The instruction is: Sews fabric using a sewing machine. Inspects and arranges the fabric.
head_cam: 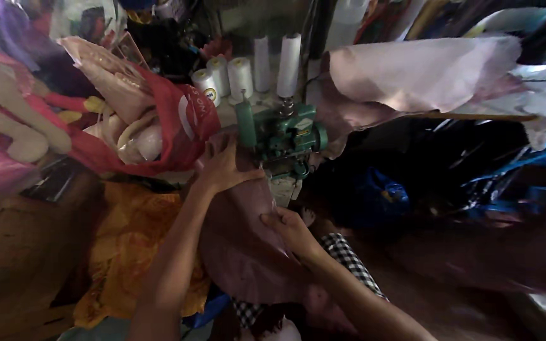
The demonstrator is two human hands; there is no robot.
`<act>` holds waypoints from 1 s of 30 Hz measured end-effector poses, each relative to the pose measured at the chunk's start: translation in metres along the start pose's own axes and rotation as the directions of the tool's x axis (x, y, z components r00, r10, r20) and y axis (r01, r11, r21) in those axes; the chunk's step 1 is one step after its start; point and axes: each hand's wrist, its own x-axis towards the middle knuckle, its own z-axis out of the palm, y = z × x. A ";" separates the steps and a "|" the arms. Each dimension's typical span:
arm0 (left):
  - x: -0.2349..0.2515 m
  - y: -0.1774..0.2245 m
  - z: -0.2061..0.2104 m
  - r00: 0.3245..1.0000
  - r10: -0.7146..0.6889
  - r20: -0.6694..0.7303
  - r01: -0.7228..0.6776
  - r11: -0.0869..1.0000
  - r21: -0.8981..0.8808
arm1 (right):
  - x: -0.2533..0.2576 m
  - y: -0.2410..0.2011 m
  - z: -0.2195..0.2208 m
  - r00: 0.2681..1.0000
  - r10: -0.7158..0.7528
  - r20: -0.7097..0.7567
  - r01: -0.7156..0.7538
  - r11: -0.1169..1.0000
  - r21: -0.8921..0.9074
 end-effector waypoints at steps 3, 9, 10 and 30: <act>-0.002 -0.003 0.003 0.995 0.031 -0.094 -0.026 0.998 0.059 | -0.002 -0.005 -0.002 0.999 0.036 0.022 -0.035 0.998 -0.049; -0.039 0.016 0.016 0.955 0.015 -0.295 -0.045 0.995 -0.095 | -0.040 -0.029 -0.022 0.962 0.240 0.128 -0.137 0.834 -0.534; -0.043 0.018 0.018 0.964 -0.006 -0.264 -0.026 0.992 -0.121 | -0.046 -0.026 -0.020 0.960 0.258 0.109 -0.157 0.819 -0.552; -0.010 0.010 0.004 0.998 -0.058 0.011 0.059 0.998 -0.010 | -0.029 0.008 -0.006 0.993 0.079 0.088 -0.074 0.996 -0.055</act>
